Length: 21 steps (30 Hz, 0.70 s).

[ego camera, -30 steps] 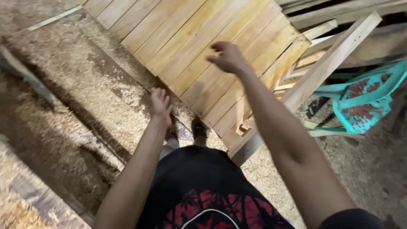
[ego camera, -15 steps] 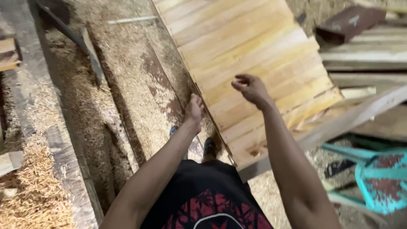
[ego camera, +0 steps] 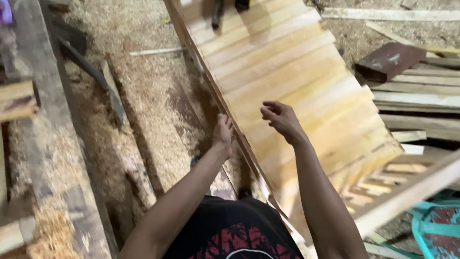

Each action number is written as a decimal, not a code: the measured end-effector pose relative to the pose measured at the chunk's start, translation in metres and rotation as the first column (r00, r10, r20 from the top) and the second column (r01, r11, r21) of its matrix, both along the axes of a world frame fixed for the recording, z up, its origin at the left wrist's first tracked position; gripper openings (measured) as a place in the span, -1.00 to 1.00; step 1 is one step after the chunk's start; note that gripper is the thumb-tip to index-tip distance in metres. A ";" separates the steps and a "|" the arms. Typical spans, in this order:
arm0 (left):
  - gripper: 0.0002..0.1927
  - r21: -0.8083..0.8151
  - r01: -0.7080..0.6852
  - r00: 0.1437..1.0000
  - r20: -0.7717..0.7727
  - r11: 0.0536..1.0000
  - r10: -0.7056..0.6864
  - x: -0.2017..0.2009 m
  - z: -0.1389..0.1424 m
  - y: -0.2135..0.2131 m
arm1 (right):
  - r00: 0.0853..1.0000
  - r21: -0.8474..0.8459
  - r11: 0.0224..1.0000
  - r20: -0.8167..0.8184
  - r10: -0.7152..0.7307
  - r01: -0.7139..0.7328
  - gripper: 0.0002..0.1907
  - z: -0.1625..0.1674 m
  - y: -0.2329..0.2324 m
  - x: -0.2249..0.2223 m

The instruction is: The person assembles a wooden slatted structure by placing thin wooden planks onto a frame and securing them with nails using a hammer. The person repeatedly positions planks, hammers nails, and adjusts the alignment of the slats.

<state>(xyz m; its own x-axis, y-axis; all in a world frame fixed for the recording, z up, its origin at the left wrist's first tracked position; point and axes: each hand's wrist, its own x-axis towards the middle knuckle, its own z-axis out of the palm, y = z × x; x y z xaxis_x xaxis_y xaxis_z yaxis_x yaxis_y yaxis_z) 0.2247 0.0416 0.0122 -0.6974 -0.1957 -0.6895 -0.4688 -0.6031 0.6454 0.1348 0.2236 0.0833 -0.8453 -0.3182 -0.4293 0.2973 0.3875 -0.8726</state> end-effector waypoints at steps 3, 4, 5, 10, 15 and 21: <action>-0.18 0.008 -0.041 0.999 -0.021 0.999 0.041 -0.035 0.007 -0.056 | 0.998 0.039 0.998 0.025 -0.050 0.049 -0.43 -0.009 -0.036 -0.021; -0.19 0.008 -0.041 0.999 -0.035 0.999 0.041 -0.039 0.007 -0.072 | 0.996 0.027 0.997 0.048 -0.071 0.069 -0.43 -0.013 -0.045 -0.026; -0.20 0.010 -0.041 0.998 -0.047 0.999 0.041 -0.044 0.007 -0.086 | 0.993 0.016 0.996 0.073 -0.091 0.090 -0.43 -0.018 -0.055 -0.031; -0.22 0.074 -0.050 0.998 -0.038 0.996 0.053 -0.076 0.000 -0.147 | 0.973 -0.047 0.982 0.148 -0.177 0.185 -0.45 -0.034 -0.115 -0.064; -0.23 0.088 -0.097 0.994 -0.041 0.991 0.101 -0.119 -0.013 -0.195 | 0.980 -0.045 0.990 0.150 -0.127 0.135 -0.48 -0.040 -0.180 -0.112; -0.23 0.035 -0.115 0.993 0.014 0.993 0.114 -0.188 -0.033 -0.271 | 0.983 -0.109 0.988 0.156 -0.092 0.110 -0.51 -0.065 -0.253 -0.203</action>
<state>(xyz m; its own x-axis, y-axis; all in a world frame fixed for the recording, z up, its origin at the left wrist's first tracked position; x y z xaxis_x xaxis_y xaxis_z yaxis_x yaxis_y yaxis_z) 0.0367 -0.2295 -0.0204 -0.6636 -0.2492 -0.7053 -0.4027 -0.6756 0.6176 -0.0683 -0.0290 0.0180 -0.8043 -0.2899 -0.5187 0.4610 0.2464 -0.8525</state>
